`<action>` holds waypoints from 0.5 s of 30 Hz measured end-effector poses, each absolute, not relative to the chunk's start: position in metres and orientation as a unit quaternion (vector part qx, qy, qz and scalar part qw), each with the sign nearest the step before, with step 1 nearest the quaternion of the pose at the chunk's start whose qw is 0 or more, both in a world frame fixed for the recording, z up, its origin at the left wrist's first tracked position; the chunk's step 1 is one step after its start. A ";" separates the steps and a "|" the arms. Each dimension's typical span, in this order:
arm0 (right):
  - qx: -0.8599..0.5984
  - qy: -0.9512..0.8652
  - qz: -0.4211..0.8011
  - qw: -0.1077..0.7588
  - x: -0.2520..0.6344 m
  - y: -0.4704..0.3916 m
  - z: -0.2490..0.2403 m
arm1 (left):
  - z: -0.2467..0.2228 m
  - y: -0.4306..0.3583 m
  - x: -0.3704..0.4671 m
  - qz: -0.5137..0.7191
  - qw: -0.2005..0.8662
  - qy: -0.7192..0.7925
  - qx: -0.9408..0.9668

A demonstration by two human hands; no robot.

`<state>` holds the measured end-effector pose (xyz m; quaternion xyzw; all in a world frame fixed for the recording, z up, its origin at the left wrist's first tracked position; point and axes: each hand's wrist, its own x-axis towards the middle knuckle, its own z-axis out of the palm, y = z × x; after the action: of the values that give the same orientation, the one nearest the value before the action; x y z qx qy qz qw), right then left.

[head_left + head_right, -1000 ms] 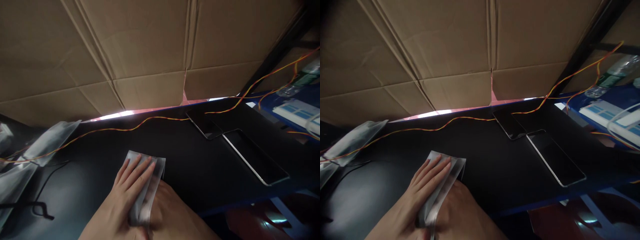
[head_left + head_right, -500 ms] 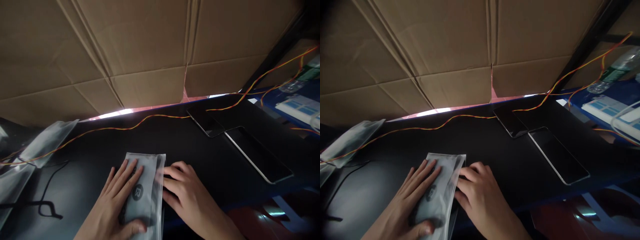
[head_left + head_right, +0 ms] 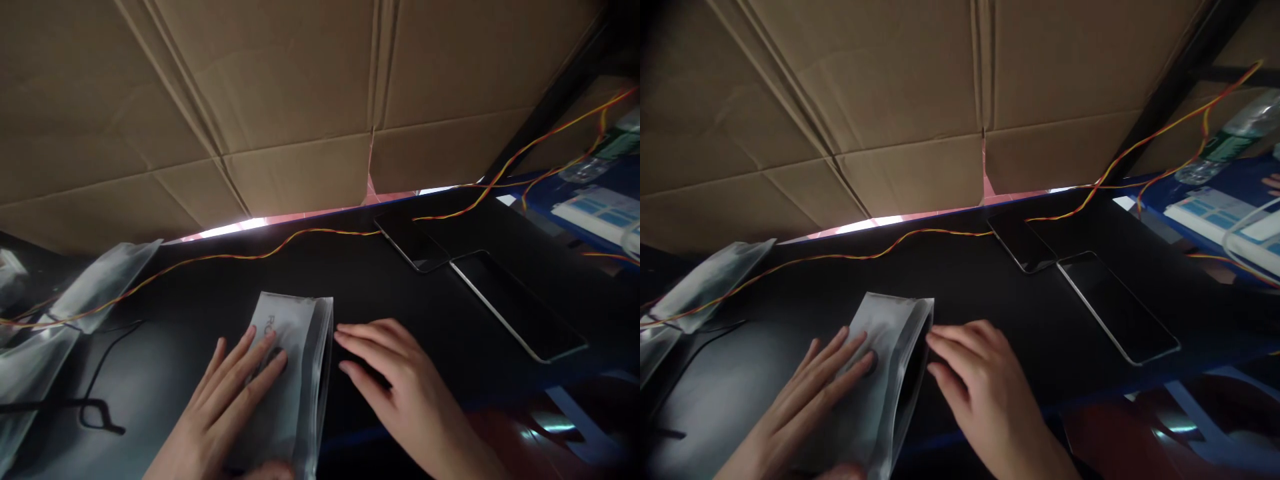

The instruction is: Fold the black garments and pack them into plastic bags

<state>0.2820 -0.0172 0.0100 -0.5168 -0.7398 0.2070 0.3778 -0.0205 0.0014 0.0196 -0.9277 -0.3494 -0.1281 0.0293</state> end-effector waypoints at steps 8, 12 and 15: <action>-0.515 -0.765 0.217 0.321 0.291 -0.040 0.011 | 0.009 -0.008 0.007 -0.083 0.045 -0.331 -0.939; -0.444 -0.804 0.262 0.297 0.288 -0.051 0.007 | 0.012 -0.009 0.009 -0.134 0.045 -0.270 -0.952; -0.433 -0.805 0.232 0.334 0.285 -0.057 0.001 | 0.013 -0.011 0.008 -0.187 -0.012 -0.219 -0.958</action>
<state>0.2847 -0.0570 0.0013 -0.4327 -0.8048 0.2319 0.3336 0.0078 -0.0113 0.0126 -0.9576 -0.2191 -0.1866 -0.0119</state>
